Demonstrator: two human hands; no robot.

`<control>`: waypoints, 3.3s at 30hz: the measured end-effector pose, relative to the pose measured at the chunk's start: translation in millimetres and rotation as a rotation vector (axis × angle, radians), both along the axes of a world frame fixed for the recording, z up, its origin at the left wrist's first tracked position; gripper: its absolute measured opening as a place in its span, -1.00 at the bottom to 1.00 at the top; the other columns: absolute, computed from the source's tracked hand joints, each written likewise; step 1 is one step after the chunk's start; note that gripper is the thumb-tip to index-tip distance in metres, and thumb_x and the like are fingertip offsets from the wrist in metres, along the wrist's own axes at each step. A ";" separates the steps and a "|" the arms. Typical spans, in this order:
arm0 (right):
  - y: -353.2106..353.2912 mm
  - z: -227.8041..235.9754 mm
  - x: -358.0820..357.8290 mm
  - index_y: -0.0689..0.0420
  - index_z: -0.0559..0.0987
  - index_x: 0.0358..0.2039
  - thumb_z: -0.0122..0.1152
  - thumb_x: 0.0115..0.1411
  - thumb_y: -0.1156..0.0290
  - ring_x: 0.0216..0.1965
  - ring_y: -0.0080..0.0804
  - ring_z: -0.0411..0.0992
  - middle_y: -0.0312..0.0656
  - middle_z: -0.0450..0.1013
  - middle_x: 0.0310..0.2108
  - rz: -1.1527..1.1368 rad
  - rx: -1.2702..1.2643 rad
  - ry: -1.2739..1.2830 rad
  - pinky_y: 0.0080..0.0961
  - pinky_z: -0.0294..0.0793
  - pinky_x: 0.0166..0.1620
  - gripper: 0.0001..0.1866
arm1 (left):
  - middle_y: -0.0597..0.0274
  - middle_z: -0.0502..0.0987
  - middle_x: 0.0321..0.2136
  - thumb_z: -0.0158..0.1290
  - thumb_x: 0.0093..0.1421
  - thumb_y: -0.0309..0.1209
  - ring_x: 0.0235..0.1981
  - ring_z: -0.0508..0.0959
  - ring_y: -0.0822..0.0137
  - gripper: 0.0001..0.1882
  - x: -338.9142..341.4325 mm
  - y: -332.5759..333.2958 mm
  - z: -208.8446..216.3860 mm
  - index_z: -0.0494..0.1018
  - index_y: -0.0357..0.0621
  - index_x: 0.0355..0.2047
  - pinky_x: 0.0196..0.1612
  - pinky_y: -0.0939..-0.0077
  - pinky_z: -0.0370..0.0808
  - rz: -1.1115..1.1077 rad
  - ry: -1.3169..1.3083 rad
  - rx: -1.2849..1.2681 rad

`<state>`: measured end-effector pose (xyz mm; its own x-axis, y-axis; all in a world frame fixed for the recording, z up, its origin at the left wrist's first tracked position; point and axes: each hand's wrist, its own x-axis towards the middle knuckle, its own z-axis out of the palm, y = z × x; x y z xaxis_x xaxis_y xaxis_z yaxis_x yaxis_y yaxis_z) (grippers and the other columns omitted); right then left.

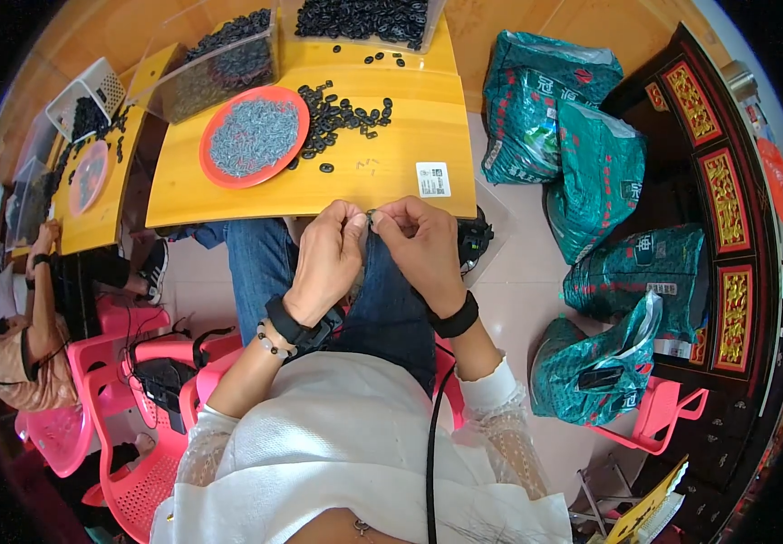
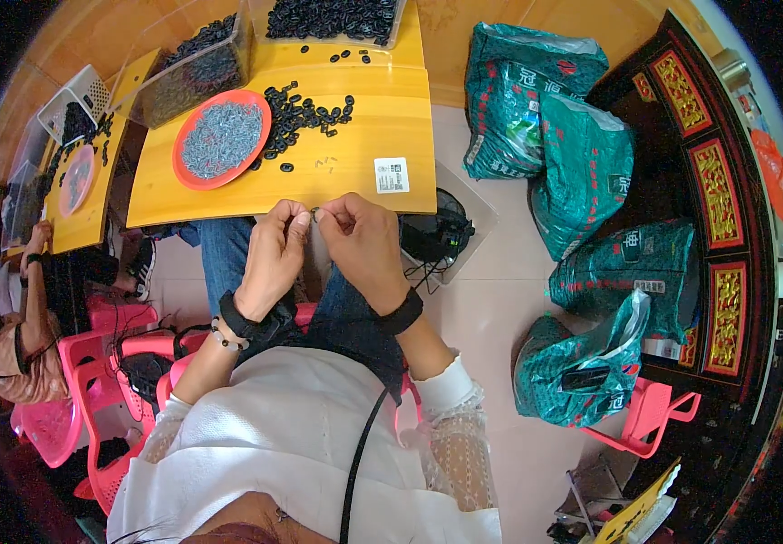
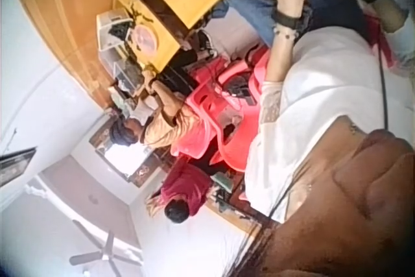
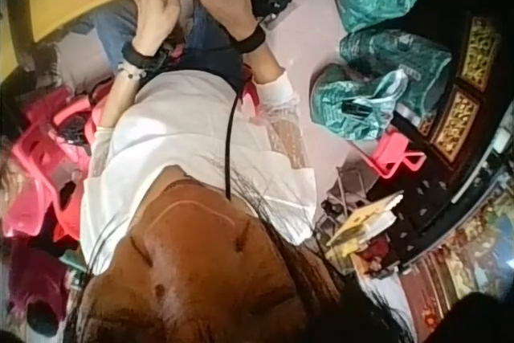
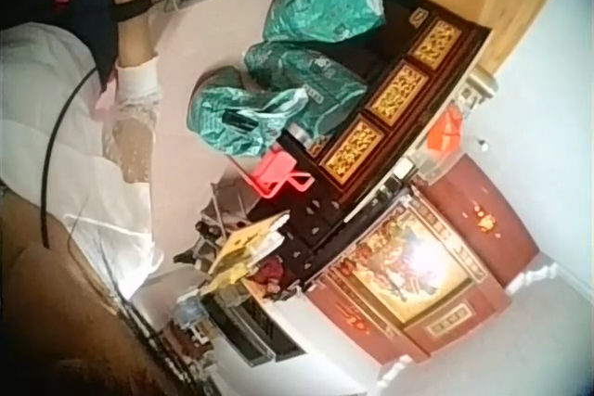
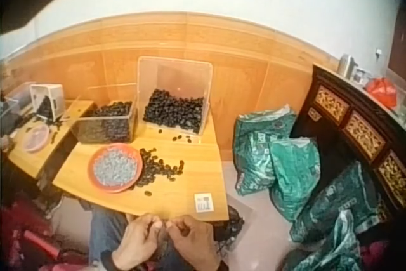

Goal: Picking up small black components one by one to inspect or sort them at a workstation.

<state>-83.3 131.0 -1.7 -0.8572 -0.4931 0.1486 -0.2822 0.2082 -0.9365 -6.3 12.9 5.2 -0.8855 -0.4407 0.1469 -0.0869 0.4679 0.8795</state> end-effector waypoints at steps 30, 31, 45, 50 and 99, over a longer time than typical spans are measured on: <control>0.7 -13.2 -6.9 0.36 0.55 -0.35 0.17 0.11 0.53 -0.42 -0.58 0.49 -0.20 0.53 -0.46 -0.006 -0.248 -0.408 -0.72 0.47 -0.28 -0.86 | 0.17 0.45 -0.48 -0.05 0.19 -0.44 -0.55 0.43 0.39 -0.84 -10.4 -31.4 -33.4 0.42 -0.28 -0.28 -0.43 0.55 0.38 0.130 0.082 0.018; 1.7 -13.3 -7.8 0.36 0.55 -0.35 0.17 0.11 0.53 -0.42 -0.58 0.49 -0.20 0.53 -0.46 -0.005 -0.248 -0.410 -0.72 0.47 -0.28 -0.86 | 0.08 0.44 -0.43 -0.01 0.14 -0.46 -0.50 0.46 0.26 -0.82 -13.3 -34.7 -29.7 0.42 -0.28 -0.25 -0.39 0.46 0.40 0.141 0.039 -0.092; 8.1 -18.6 -15.2 0.35 0.54 -0.34 0.16 0.12 0.54 -0.41 -0.58 0.48 -0.22 0.51 -0.46 -0.037 -0.249 -0.397 -0.72 0.45 -0.27 -0.86 | -0.02 0.43 -0.34 0.17 0.02 -0.29 -0.33 0.47 0.00 -0.65 -52.8 -57.2 -53.1 0.45 -0.20 -0.21 -0.28 0.25 0.42 0.339 -0.108 -0.564; 9.7 -19.3 -15.9 0.35 0.53 -0.35 0.15 0.12 0.53 -0.41 -0.58 0.48 -0.22 0.51 -0.46 -0.033 -0.246 -0.396 -0.71 0.46 -0.27 -0.87 | 0.08 0.46 -0.48 0.14 0.04 -0.32 -0.43 0.49 0.09 -0.75 -55.8 -62.0 -55.4 0.49 -0.18 -0.29 -0.36 0.31 0.41 0.317 -0.185 -0.583; 15.5 9.2 9.2 0.31 0.52 -0.36 0.14 0.14 0.52 -0.40 -0.60 0.48 -0.26 0.49 -0.45 0.070 -0.308 -0.414 -0.70 0.45 -0.26 -0.89 | 0.14 0.54 -0.27 0.10 0.09 -0.61 -0.30 0.56 0.44 -0.65 22.4 -9.7 -16.1 0.43 -0.31 -0.07 -0.21 0.64 0.51 -0.144 0.213 0.735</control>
<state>-74.2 146.5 7.6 -0.8416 -0.5379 -0.0484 0.1212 -0.1006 -0.9875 16.1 3.3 -10.8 -0.9271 -0.3731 0.0349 0.1358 -0.2478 0.9592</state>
